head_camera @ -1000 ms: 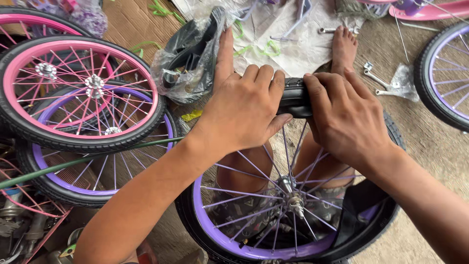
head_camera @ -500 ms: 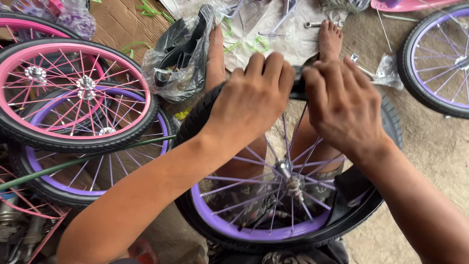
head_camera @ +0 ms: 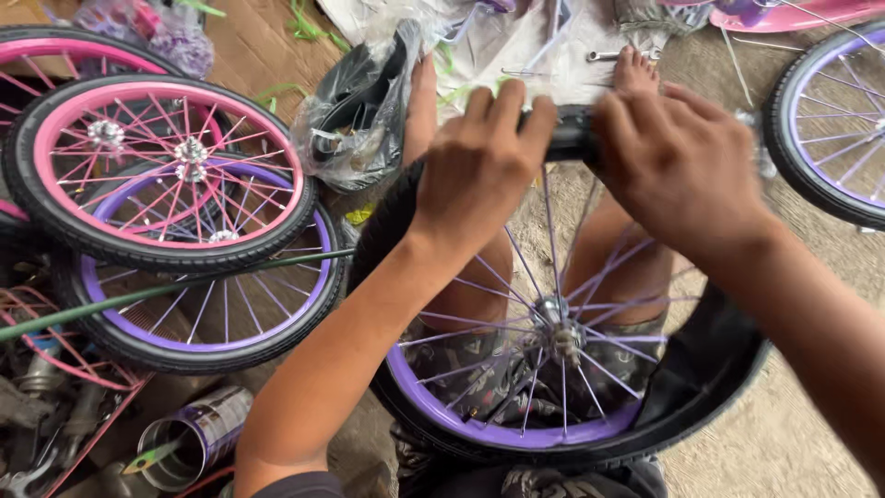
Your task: The person installs a bicycle tire onto a purple wheel rim. They first place the inner tube inside the tire, then press the tire bead onto the rim by hand, working around the circumference until the tire is fully seated.
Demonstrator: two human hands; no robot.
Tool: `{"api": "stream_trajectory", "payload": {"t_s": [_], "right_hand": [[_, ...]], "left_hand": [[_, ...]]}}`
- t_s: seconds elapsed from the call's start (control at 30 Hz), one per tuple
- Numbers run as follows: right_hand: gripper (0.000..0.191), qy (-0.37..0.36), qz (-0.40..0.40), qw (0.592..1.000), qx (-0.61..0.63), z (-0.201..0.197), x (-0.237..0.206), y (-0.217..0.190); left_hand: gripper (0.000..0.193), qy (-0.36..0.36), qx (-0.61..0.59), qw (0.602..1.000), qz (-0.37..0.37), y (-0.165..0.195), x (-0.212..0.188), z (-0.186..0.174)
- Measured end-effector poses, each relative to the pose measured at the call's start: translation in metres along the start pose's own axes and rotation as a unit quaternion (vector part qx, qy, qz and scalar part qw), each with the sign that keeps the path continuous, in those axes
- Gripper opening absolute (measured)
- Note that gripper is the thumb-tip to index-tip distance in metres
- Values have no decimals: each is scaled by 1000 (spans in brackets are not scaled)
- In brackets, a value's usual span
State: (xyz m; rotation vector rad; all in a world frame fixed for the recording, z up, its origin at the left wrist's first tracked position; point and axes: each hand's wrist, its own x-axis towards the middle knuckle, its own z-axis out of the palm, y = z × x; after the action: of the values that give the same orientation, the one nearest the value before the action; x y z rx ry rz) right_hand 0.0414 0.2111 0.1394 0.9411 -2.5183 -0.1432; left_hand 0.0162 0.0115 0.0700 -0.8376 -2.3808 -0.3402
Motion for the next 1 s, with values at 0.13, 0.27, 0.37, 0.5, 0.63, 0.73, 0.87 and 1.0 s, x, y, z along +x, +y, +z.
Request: {"api": "stream_trajectory", "payload": {"t_s": [0.13,0.27,0.37,0.5,0.63,0.73,0.87,1.0], "right_hand": [[44,-34,22,998,42,-13,-31,1],[57,-95,169,970,146,-12,-69,7],[69,-138,232,947,172,-1,-82,18],[76,-157,127,974,104,6,-59,44],[63,-48,-72,993,77,-5,-4,71],[66,-83,-143,983,84,-4,29,63],[66,-42,-166,964,204,12,42,20],[41,-11,-99,967,232,7,25,-1]], "left_hand": [[30,15,-15,999,28,-7,-4,-15],[31,1,-92,994,52,-16,-2,-28],[31,16,-108,991,79,-13,4,-37],[42,-43,-86,995,39,-15,-5,-65],[43,-52,0,999,15,0,-28,-95],[55,-113,10,992,-61,23,-51,-122],[62,-197,-97,946,-240,35,-81,-144],[39,-137,-214,915,-313,8,-89,-140]]}}
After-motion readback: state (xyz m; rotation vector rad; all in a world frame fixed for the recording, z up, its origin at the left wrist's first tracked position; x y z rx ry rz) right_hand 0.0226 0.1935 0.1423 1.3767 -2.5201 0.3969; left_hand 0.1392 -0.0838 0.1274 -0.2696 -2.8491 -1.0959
